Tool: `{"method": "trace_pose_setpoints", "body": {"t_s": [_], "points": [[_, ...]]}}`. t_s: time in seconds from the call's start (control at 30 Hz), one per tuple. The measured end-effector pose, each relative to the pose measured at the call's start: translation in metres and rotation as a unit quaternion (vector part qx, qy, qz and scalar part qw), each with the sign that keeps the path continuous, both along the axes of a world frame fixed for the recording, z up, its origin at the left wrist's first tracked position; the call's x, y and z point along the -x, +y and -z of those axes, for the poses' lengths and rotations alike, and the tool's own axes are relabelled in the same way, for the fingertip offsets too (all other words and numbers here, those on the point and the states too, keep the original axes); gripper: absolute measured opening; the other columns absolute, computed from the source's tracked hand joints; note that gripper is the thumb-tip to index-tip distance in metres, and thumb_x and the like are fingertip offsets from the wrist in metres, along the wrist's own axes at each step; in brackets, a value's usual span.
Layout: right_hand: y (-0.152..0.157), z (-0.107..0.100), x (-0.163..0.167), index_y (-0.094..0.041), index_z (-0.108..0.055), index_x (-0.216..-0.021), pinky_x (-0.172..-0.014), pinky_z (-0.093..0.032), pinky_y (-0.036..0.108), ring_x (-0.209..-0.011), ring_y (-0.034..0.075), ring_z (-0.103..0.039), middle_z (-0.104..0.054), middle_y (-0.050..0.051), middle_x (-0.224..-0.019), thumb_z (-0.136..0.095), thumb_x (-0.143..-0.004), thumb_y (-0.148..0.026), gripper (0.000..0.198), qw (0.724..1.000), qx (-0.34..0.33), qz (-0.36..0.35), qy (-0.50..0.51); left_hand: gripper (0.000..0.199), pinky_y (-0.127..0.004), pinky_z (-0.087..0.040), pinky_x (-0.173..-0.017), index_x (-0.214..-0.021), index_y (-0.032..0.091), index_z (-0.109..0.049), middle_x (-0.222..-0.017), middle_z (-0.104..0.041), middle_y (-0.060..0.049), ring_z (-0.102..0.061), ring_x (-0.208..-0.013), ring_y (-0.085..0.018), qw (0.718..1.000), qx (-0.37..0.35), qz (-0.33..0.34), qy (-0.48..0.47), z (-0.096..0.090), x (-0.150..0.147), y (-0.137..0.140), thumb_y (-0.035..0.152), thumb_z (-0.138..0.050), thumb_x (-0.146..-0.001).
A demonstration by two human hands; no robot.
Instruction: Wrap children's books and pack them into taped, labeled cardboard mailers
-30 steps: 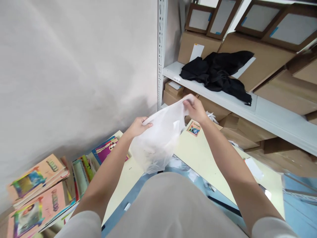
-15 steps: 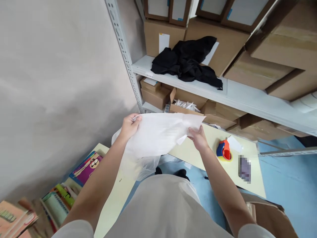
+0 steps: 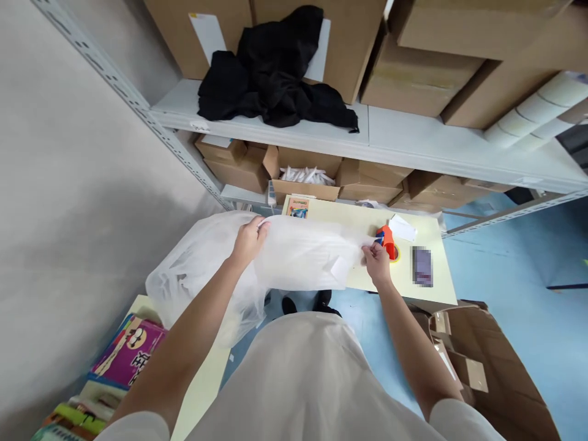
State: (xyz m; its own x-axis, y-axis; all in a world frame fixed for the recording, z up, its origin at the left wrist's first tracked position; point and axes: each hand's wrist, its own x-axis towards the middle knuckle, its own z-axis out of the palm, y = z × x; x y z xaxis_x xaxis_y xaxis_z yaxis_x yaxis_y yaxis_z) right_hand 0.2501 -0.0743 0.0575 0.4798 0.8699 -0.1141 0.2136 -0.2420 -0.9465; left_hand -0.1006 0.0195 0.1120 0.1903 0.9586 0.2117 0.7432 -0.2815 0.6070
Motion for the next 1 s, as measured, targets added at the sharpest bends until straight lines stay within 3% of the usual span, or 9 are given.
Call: {"method": "trace_pose_setpoints", "body": {"t_s": [0.1, 0.23, 0.43, 0.63, 0.73, 0.83, 0.93, 1.0], "points": [[-0.008, 0.022, -0.031, -0.017, -0.056, -0.080, -0.040, -0.042, 0.024, -0.043, 0.011, -0.049, -0.056, -0.001, -0.059, -0.058, -0.070, -0.047, 0.031, 0.999, 0.041, 0.008, -0.016, 0.029, -0.027, -0.046, -0.067, -0.097, 0.018, -0.059, -0.070, -0.065, -0.004, -0.064, -0.068, -0.019, 0.997, 0.058, 0.053, 0.027, 0.022, -0.031, 0.009, 0.033, -0.036, -0.089], [-0.013, 0.049, -0.060, -0.018, -0.055, -0.076, -0.045, -0.046, 0.028, -0.044, 0.012, -0.052, -0.061, 0.003, -0.068, -0.054, -0.071, -0.041, 0.023, 0.995, 0.086, 0.017, -0.047, 0.027, -0.032, -0.048, -0.079, -0.101, 0.017, -0.060, -0.092, -0.068, -0.010, -0.065, -0.089, -0.023, 0.985, 0.142, 0.057, 0.076, 0.060, -0.069, 0.021, 0.020, -0.039, -0.084], [-0.009, 0.085, -0.078, -0.018, -0.054, -0.084, -0.049, -0.051, 0.029, -0.055, 0.015, -0.061, -0.065, 0.006, -0.082, -0.050, -0.073, -0.038, 0.023, 0.992, 0.122, -0.002, -0.019, 0.029, -0.036, -0.047, -0.088, -0.104, 0.017, -0.060, -0.099, -0.068, -0.011, -0.063, -0.098, -0.026, 0.974, 0.197, -0.021, 0.111, 0.105, -0.103, 0.033, 0.015, -0.044, -0.079], [0.008, 0.114, -0.086, -0.015, -0.055, -0.095, -0.073, -0.053, 0.040, -0.075, 0.021, -0.065, -0.067, 0.011, -0.084, -0.044, -0.078, -0.026, 0.023, 0.981, 0.155, -0.077, -0.093, 0.030, -0.042, -0.047, -0.084, -0.106, 0.016, -0.060, -0.096, -0.068, -0.014, -0.064, -0.094, -0.029, 0.958, 0.229, -0.120, 0.125, 0.142, -0.113, 0.039, 0.015, -0.046, -0.079], [0.012, 0.118, -0.083, -0.011, -0.051, -0.113, -0.080, -0.050, 0.043, -0.085, 0.024, -0.063, -0.065, 0.016, -0.097, -0.040, -0.080, -0.021, 0.036, 0.970, 0.157, -0.112, -0.148, 0.032, -0.043, -0.046, -0.087, -0.108, 0.016, -0.058, -0.097, -0.067, -0.014, -0.063, -0.097, -0.029, 0.953, 0.233, -0.152, 0.122, 0.156, -0.115, 0.043, 0.015, -0.046, -0.079], [0.010, 0.111, -0.073, -0.009, -0.038, -0.130, -0.093, -0.042, 0.049, -0.114, 0.029, -0.051, -0.050, 0.023, -0.126, -0.044, -0.079, -0.020, 0.052, 0.952, 0.105, -0.138, -0.252, 0.038, -0.041, -0.042, -0.096, -0.118, 0.016, -0.052, -0.112, -0.061, -0.015, -0.057, -0.110, -0.026, 0.952, 0.223, -0.175, 0.116, 0.164, -0.119, 0.044, 0.018, -0.046, -0.080], [0.008, 0.101, -0.058, -0.012, -0.039, -0.133, -0.103, -0.033, 0.049, -0.128, 0.030, -0.036, -0.042, 0.020, -0.136, -0.047, -0.081, -0.019, 0.053, 0.908, 0.054, -0.258, -0.327, 0.056, -0.043, -0.030, -0.107, -0.135, 0.013, -0.032, -0.137, -0.041, -0.020, -0.035, -0.132, -0.027, 0.961, 0.169, -0.182, 0.123, 0.166, -0.129, 0.035, 0.025, -0.047, -0.083], [0.012, 0.098, -0.044, -0.016, -0.043, -0.132, -0.104, -0.031, 0.045, -0.129, 0.029, -0.035, -0.043, 0.017, -0.137, -0.050, -0.082, -0.020, 0.050, 0.871, 0.047, -0.356, -0.334, 0.064, -0.045, -0.022, -0.111, -0.140, 0.011, -0.025, -0.147, -0.028, -0.021, -0.020, -0.140, -0.029, 0.974, 0.135, -0.106, 0.149, 0.167, -0.140, 0.022, 0.031, -0.048, -0.084]]}}
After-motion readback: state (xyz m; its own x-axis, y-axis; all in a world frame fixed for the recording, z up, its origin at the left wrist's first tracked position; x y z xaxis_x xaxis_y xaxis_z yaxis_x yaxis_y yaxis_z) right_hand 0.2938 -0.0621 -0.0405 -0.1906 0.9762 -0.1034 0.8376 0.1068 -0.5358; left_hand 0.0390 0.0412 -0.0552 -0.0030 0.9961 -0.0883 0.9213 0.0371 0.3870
